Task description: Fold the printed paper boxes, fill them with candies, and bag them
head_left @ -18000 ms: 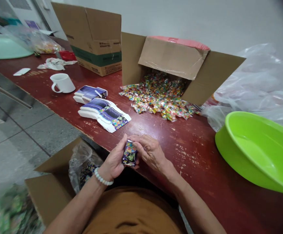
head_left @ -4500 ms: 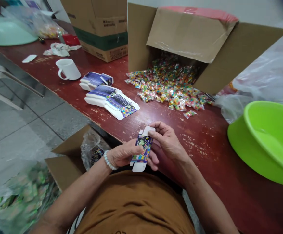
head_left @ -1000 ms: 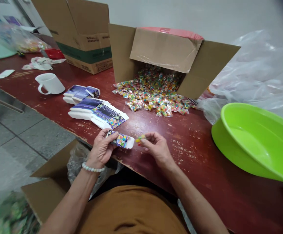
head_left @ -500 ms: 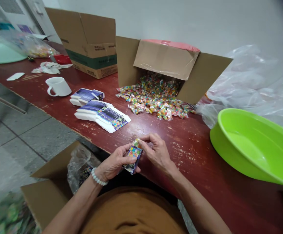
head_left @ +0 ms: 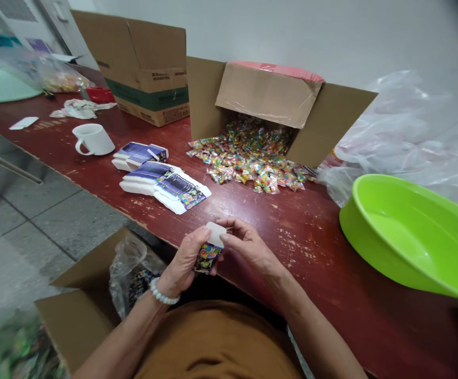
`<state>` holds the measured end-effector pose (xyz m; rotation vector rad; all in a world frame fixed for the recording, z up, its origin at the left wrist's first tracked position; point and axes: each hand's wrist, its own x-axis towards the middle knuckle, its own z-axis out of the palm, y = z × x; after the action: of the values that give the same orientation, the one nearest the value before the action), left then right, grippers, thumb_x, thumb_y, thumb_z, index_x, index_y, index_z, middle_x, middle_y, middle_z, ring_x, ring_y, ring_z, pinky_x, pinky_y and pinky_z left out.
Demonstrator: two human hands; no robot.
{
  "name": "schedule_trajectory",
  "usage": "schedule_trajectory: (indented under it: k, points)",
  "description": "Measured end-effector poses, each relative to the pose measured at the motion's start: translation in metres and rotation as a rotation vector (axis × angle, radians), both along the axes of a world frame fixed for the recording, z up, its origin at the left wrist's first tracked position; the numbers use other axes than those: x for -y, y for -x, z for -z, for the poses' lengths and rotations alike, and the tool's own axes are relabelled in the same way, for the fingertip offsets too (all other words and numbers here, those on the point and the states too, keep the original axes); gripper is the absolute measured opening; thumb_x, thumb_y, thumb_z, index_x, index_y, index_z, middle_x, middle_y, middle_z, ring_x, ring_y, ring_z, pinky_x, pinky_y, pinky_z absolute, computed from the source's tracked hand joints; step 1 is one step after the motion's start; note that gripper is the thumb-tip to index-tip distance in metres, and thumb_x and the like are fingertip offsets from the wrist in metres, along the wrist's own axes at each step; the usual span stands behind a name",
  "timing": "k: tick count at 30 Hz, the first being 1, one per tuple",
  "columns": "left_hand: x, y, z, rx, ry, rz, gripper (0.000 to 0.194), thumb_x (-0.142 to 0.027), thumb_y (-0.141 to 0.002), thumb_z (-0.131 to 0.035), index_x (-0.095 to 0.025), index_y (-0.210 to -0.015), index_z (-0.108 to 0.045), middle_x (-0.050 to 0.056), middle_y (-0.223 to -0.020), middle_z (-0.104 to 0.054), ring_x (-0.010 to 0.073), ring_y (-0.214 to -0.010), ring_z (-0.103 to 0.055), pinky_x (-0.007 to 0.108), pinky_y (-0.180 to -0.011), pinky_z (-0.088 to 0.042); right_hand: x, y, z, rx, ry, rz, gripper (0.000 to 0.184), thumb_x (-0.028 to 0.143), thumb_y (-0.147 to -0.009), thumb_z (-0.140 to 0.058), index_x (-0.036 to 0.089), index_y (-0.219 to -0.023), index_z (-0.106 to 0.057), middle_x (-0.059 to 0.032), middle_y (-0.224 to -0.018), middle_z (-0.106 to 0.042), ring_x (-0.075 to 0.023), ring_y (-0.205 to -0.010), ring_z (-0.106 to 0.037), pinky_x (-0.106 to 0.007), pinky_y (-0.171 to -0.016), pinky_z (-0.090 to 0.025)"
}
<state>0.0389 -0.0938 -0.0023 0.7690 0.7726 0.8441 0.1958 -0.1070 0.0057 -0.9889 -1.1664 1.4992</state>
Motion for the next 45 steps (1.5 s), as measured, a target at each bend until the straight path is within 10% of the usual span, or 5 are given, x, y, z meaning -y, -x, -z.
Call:
schedule_trajectory:
  k: [11,20,28,34,45]
  points:
    - [0.001,-0.002,-0.005,0.18,0.31,0.159,0.05,-0.062,-0.093,-0.041,-0.018,-0.095,-0.063,0.005,-0.067,-0.066,0.0193,-0.043,-0.063,0.032,-0.038,-0.054,0.001,-0.002,0.002,0.404,-0.382,0.187,0.021,0.041,-0.091,-0.06,0.025,-0.088,-0.074,-0.0046,-0.092,-0.073,-0.02,-0.083,-0.068,-0.033,-0.078,-0.053]
    - [0.006,-0.009,-0.003,0.021,0.1,0.016,0.07,-0.07,-0.086,-0.047,-0.022,-0.135,-0.057,0.004,-0.067,-0.067,0.0165,-0.044,-0.06,0.024,-0.04,-0.048,-0.003,0.004,0.003,0.028,-0.01,0.106,0.022,0.041,-0.077,-0.076,0.021,-0.079,-0.067,-0.0032,-0.084,-0.073,-0.0163,-0.061,-0.064,-0.029,-0.052,-0.053]
    - [-0.003,-0.003,-0.005,0.117,0.263,0.052,0.049,-0.05,-0.089,-0.059,-0.02,-0.128,-0.061,0.003,-0.067,-0.068,0.0153,-0.04,-0.059,0.025,-0.037,-0.049,-0.003,-0.007,0.003,0.367,-0.441,0.013,0.012,0.036,-0.087,-0.068,0.025,-0.09,-0.067,-0.0052,-0.11,-0.071,-0.0224,-0.106,-0.064,-0.043,-0.098,-0.047]
    - [-0.005,0.001,0.0,0.159,0.288,-0.098,0.032,-0.037,-0.089,-0.06,-0.018,-0.113,-0.068,0.005,-0.083,-0.072,0.0157,-0.06,-0.067,0.024,-0.049,-0.054,0.004,0.012,0.018,0.649,-0.502,-0.046,0.082,0.047,-0.055,-0.09,0.024,-0.123,-0.052,-0.0124,-0.127,-0.057,-0.0306,-0.115,-0.055,-0.048,-0.096,-0.046]
    - [-0.003,0.156,0.046,-0.794,-0.252,-0.79,0.042,-0.047,-0.085,-0.063,-0.021,-0.118,-0.067,0.003,-0.091,-0.071,0.0169,-0.087,-0.065,0.024,-0.082,-0.048,-0.063,-0.016,0.046,0.735,-0.216,0.19,0.049,0.039,-0.081,-0.068,0.02,-0.123,-0.052,-0.0124,-0.127,-0.058,-0.0185,-0.083,-0.064,-0.038,-0.081,-0.053]
